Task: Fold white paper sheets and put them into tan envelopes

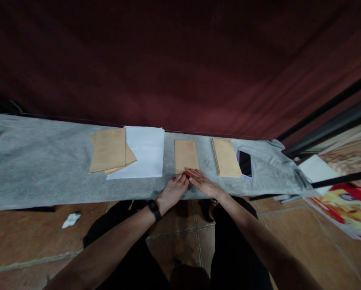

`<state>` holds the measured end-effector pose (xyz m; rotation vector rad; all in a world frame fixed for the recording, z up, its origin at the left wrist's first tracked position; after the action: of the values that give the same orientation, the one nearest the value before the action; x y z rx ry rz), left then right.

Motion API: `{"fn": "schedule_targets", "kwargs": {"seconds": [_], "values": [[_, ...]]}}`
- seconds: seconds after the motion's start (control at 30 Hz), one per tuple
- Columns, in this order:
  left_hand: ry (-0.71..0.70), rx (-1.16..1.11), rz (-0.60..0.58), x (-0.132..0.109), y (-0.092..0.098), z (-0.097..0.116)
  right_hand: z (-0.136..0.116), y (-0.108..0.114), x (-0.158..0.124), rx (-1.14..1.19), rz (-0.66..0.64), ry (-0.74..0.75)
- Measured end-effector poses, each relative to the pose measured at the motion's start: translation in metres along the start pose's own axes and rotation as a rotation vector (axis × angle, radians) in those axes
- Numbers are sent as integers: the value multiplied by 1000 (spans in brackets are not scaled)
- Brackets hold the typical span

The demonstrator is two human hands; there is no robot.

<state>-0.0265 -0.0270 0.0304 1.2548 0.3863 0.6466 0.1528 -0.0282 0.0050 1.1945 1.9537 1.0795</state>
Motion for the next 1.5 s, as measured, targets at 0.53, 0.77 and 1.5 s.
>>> {"fn": "schedule_targets", "kwargs": {"seconds": [0.53,0.77,1.5], "values": [[78,-99,53,2,6,-10,6,-10,-22,101,505,-42],[68,-158,89,3,8,-13,4,-8,-25,39,504,-36],[74,-107,-44,109,-21,-42,7,-11,-19,27,469,-98]]}}
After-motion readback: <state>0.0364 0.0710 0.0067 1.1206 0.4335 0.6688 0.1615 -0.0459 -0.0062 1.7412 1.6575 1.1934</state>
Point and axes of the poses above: each hand's wrist, its own x-axis towards the middle knuckle, its own y-axis out of the back of the hand, z = x × y, the point moved 2 cm from there along x, towards the middle knuckle, and after that the axes turned 13 degrees about -x, right-handed, at the moved point
